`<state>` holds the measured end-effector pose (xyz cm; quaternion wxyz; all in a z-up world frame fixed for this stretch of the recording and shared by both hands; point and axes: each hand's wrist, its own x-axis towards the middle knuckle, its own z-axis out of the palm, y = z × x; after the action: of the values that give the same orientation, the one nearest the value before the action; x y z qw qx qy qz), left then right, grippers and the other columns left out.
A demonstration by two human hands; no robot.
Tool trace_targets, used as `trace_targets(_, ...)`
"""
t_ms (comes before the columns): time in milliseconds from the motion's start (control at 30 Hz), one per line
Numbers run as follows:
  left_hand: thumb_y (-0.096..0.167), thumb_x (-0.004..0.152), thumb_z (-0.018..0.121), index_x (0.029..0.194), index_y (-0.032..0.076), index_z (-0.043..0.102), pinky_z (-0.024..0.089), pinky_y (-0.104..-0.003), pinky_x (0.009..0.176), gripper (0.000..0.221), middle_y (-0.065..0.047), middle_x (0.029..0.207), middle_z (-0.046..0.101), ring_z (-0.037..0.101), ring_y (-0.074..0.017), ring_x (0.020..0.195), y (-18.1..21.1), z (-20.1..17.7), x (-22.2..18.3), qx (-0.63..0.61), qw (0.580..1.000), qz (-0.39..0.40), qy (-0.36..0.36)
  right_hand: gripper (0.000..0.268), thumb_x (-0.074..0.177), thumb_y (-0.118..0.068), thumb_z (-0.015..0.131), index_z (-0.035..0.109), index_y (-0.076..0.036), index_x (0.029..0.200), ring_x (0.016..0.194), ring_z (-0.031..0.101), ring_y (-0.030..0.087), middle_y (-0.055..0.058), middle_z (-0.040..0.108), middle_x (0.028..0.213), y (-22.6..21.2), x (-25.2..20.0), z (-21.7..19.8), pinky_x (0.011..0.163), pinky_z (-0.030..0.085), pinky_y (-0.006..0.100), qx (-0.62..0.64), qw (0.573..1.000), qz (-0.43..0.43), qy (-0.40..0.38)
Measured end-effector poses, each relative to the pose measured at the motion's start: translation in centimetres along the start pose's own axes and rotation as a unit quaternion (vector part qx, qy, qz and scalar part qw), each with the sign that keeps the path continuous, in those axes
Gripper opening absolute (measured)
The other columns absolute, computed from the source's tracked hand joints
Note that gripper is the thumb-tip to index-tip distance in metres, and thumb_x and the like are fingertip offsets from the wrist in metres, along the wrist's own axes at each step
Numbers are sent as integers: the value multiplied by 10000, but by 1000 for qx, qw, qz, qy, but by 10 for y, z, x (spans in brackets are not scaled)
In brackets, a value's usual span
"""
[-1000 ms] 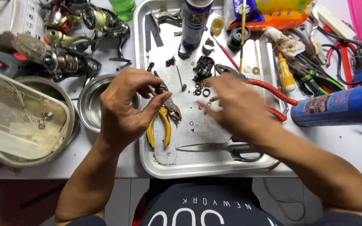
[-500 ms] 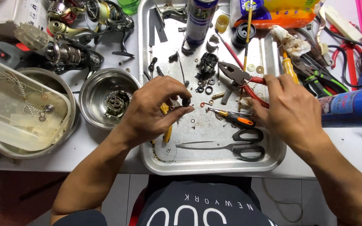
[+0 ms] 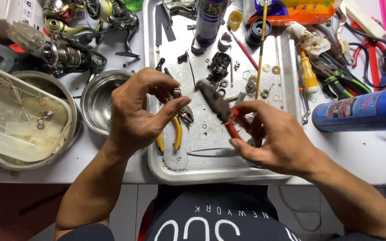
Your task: Disassembling a fishing reel to remove and inspect internal components using pliers and a screwdriver.
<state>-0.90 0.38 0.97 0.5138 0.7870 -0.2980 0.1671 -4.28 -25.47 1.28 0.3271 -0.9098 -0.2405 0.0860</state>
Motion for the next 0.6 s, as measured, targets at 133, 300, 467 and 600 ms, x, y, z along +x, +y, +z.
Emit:
trace_targets(133, 91, 855, 683, 967, 20, 525, 541, -249, 643, 206, -116, 873, 584, 579, -180, 717, -3, 0, -2, -2, 1000, 9, 8, 479, 731, -323, 691, 502, -68, 1089, 662, 621, 175, 68, 627, 915, -3, -3, 4, 551, 490, 305, -53, 996, -73, 3)
trace_targets(300, 126, 869, 640, 934, 20, 496, 545, -241, 625, 191, -121, 868, 572, 583, -181, 701, -4, 1, -3, -46, 999, 7, 20, 359, 731, -353, 660, 561, -176, 1028, 615, 604, 250, 25, 603, 863, -3, -9, 15, 483, 464, 404, -176, 983, -60, -2)
trace_targets(467, 180, 878, 583, 1026, 40, 495, 539, -310, 686, 222, -134, 926, 574, 591, -226, 796, -5, 28, -10, -9, 983, -28, -183, 396, 715, -338, 641, 530, -137, 1038, 664, 588, 272, 55, 572, 915, -10, -10, 13, 474, 456, 388, -324, 942, -85, 0)
trace_targets(600, 350, 938, 427, 1066, 123, 357, 421, -312, 413, 270, -54, 660, 501, 460, -184, 508, 10, 55, -13, 90, 941, -119, -304, 306, 756, -195, 575, 565, -102, 1047, 630, 501, 181, 24, 566, 916, -30, -7, -5, 473, 397, 279, -422, 880, -195, 101)
